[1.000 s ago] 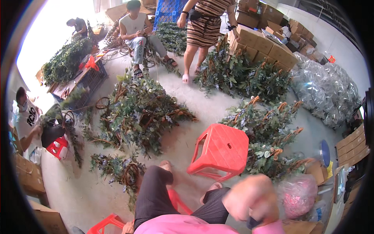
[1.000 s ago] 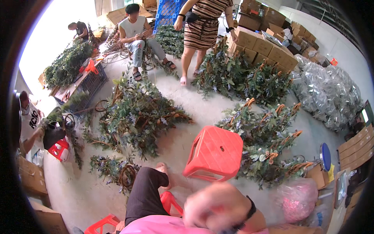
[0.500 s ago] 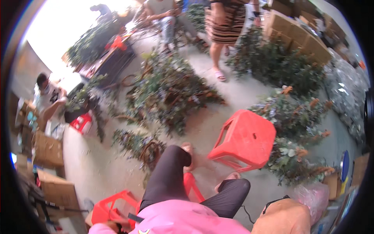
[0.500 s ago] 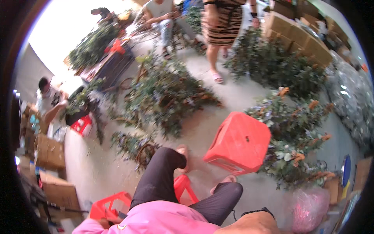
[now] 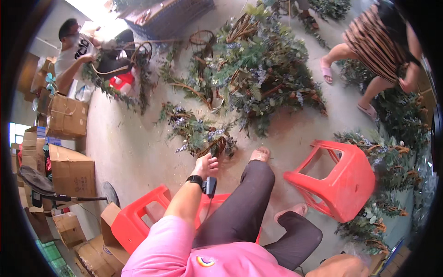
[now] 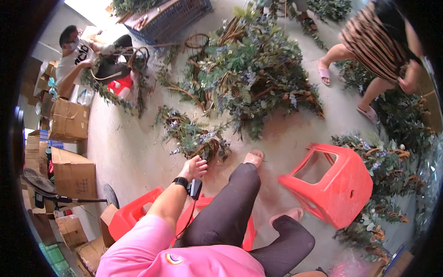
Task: Manually arranging and securing artificial leaves, pine branches, and flowers onto a vine or garland base.
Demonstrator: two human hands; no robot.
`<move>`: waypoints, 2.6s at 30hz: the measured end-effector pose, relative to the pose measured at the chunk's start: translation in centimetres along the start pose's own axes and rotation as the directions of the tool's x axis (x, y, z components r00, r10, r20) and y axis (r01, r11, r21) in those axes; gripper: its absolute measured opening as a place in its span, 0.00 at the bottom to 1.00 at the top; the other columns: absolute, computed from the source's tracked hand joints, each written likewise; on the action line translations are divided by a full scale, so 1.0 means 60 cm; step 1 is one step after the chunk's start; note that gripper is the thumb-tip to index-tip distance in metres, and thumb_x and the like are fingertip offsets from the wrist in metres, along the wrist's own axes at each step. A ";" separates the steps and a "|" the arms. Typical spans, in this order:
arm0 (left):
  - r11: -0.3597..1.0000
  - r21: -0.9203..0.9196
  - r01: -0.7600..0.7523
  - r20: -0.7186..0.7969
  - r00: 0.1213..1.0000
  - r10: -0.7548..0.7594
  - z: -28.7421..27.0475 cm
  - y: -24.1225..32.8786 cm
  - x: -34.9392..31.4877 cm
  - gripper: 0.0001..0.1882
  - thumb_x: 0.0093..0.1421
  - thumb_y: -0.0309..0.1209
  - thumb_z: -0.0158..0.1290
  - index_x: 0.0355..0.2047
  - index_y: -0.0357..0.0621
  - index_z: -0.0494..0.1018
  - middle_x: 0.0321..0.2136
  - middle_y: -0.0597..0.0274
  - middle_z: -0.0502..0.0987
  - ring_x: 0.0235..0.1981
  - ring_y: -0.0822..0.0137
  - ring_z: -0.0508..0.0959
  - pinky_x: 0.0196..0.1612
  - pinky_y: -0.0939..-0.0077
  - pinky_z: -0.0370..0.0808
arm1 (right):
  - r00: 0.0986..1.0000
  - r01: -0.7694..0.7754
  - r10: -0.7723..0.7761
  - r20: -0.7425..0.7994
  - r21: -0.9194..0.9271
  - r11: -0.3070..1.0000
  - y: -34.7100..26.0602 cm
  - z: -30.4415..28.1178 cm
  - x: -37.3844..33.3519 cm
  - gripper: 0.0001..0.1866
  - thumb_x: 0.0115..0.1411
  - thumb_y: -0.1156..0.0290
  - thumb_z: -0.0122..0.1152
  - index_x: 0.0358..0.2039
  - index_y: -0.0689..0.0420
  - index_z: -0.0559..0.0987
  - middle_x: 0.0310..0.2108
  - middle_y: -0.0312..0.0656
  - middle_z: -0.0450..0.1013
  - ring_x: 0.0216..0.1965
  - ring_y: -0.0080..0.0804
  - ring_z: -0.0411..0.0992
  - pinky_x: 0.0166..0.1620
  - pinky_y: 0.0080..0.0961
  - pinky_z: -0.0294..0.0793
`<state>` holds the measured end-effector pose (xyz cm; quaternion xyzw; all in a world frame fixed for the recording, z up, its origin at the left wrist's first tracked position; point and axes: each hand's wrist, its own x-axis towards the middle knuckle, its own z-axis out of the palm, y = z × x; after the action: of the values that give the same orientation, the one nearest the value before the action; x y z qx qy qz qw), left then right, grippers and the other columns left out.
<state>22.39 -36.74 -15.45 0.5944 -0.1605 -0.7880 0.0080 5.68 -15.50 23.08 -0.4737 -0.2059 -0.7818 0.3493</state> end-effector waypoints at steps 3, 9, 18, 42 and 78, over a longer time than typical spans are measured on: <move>0.969 -0.245 -0.026 -0.214 0.976 -0.028 -0.017 -0.009 0.086 0.25 0.58 0.44 0.40 0.49 0.43 0.50 0.45 0.59 0.61 0.42 0.58 0.65 0.41 0.51 0.66 | 0.982 -0.036 0.032 -0.188 -0.018 0.999 -0.029 -0.018 -0.011 0.14 0.53 0.71 0.50 0.33 0.72 0.73 0.15 0.45 0.64 0.11 0.34 0.57 0.15 0.30 0.52; 0.771 -0.621 -0.143 -0.251 0.968 -0.023 -0.035 0.012 0.155 0.31 0.59 0.45 0.36 0.55 0.36 0.44 0.56 0.50 0.48 0.57 0.54 0.52 0.53 0.48 0.56 | 0.983 -0.095 0.084 -0.160 -0.059 0.994 0.005 -0.186 -0.046 0.13 0.55 0.70 0.47 0.31 0.68 0.74 0.17 0.45 0.66 0.13 0.35 0.61 0.16 0.29 0.55; 0.496 -0.746 -0.444 -0.464 0.881 0.090 -0.071 0.018 0.186 0.20 0.55 0.47 0.43 0.34 0.42 0.70 0.28 0.58 0.74 0.32 0.60 0.73 0.39 0.64 0.70 | 0.059 -0.632 0.422 -0.905 0.293 0.717 -0.131 -0.112 -0.134 0.13 0.53 0.70 0.51 0.29 0.70 0.70 0.17 0.50 0.66 0.18 0.39 0.63 0.24 0.34 0.64; 0.389 0.530 -0.754 -0.051 0.429 0.902 -0.067 0.206 -0.501 0.04 0.38 0.21 0.47 0.19 0.38 0.67 0.13 0.62 0.69 0.05 0.75 0.60 0.06 0.84 0.56 | -0.158 -0.973 -0.240 -0.958 0.192 -0.126 -0.170 0.091 -0.469 0.08 0.51 0.75 0.49 0.32 0.63 0.73 0.20 0.39 0.70 0.17 0.21 0.69 0.22 0.16 0.70; 0.773 0.130 -0.621 0.976 0.217 0.010 0.502 -0.039 -0.490 0.17 0.50 0.30 0.49 0.40 0.34 0.69 0.31 0.60 0.74 0.28 0.69 0.75 0.33 0.78 0.73 | 0.479 -0.500 -0.838 -0.261 -0.866 -0.017 -0.502 0.491 -0.034 0.18 0.53 0.61 0.55 0.42 0.56 0.68 0.33 0.34 0.71 0.33 0.24 0.70 0.33 0.23 0.72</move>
<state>3.14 -21.20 18.69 -0.0583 -0.4547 -0.8857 -0.0737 1.58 24.66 35.28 -0.0717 0.5274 -0.8270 -0.1812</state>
